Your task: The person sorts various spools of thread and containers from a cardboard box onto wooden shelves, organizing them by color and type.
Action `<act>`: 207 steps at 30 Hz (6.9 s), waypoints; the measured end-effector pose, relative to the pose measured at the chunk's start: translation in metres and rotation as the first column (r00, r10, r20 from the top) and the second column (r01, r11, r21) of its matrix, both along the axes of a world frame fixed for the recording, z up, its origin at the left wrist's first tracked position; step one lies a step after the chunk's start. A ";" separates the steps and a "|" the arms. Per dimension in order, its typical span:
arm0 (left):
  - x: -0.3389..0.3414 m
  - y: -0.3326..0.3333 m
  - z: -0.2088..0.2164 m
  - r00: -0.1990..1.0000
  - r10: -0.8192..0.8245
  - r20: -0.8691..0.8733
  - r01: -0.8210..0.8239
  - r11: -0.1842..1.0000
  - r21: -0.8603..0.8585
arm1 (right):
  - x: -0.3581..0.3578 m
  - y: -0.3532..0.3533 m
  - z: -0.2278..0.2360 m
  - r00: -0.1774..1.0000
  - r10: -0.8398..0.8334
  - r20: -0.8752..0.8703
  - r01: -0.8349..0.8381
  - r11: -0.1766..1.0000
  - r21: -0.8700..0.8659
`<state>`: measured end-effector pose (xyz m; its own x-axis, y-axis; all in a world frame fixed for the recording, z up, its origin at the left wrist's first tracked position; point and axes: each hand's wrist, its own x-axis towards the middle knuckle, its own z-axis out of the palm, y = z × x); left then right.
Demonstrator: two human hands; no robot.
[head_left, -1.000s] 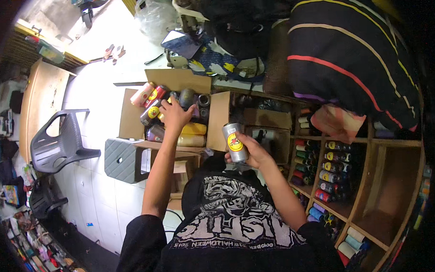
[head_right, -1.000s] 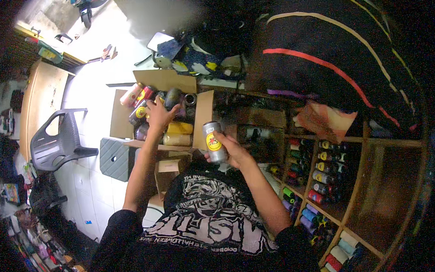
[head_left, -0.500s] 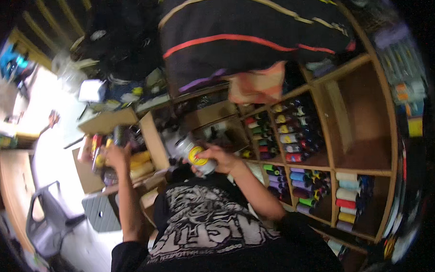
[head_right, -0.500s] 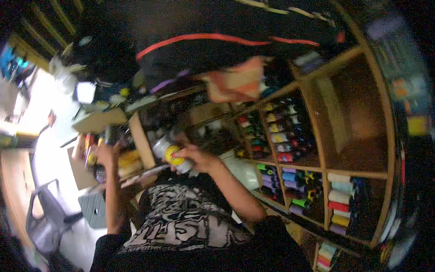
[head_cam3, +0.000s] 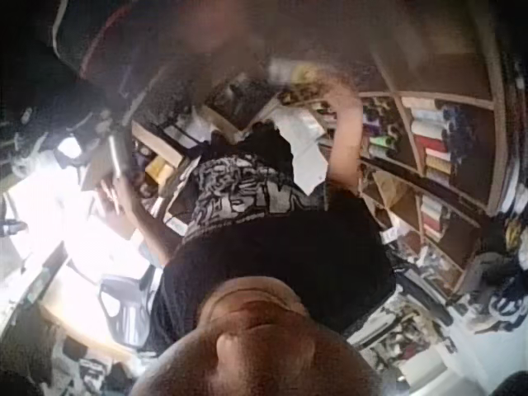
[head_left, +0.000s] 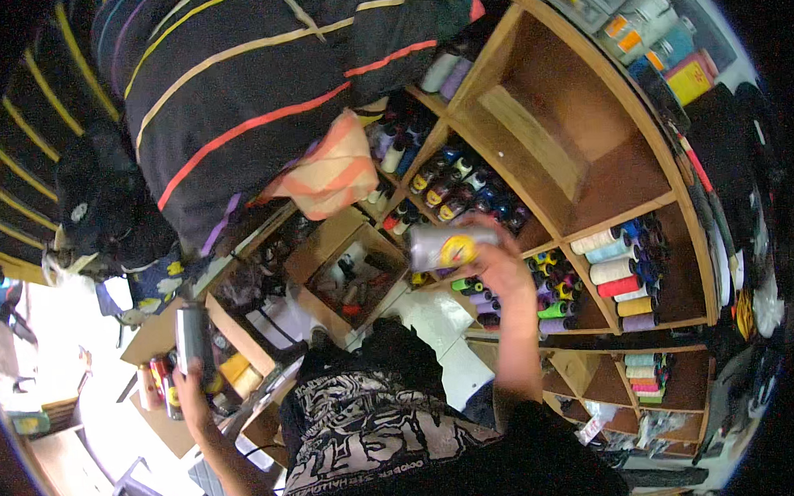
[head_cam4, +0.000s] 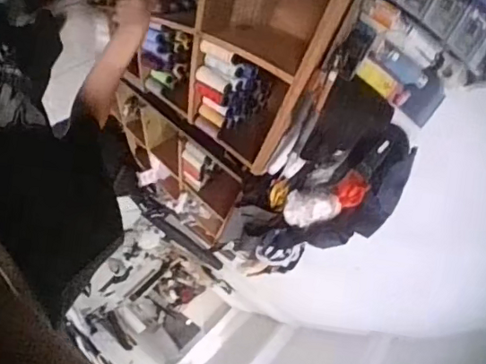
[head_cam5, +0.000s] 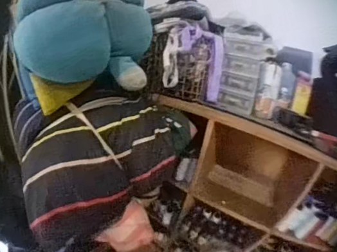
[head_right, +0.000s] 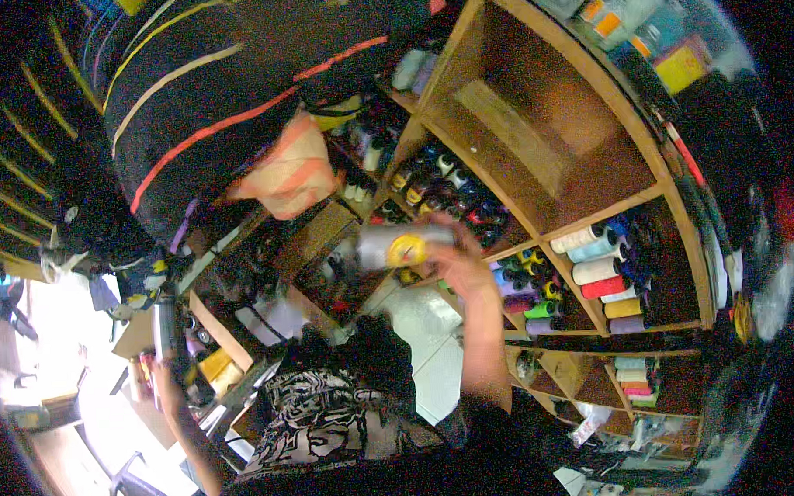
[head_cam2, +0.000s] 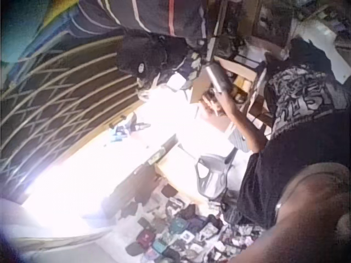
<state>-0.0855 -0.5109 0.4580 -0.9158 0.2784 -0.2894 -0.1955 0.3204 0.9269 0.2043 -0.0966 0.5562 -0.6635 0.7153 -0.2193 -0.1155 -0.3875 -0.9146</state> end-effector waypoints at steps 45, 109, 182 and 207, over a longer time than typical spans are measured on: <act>0.161 0.342 0.073 0.633 -0.680 0.369 0.221 0.616 0.756 | -0.043 0.516 -0.054 0.573 -0.815 0.085 -0.041 0.075 0.996; 0.134 0.395 0.124 0.837 -0.457 -0.300 0.526 0.823 0.214 | -0.021 0.120 0.040 0.597 0.506 0.622 -0.786 0.523 0.329; 0.022 0.025 -0.006 0.889 0.064 0.454 -0.212 0.935 0.283 | -0.182 -0.103 -0.116 0.398 0.872 0.286 -0.847 0.468 -0.250; -0.078 0.038 -0.164 0.901 -0.227 -0.369 -0.123 0.683 -0.720 | -0.137 -0.079 -0.109 0.709 0.665 0.237 -0.619 0.747 -0.242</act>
<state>-0.1638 -0.4728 0.2942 -0.9798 0.1970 -0.0329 0.1694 0.9070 0.3856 0.0668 -0.1754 0.4472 -0.8393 0.0878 -0.5365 0.4669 -0.3890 -0.7942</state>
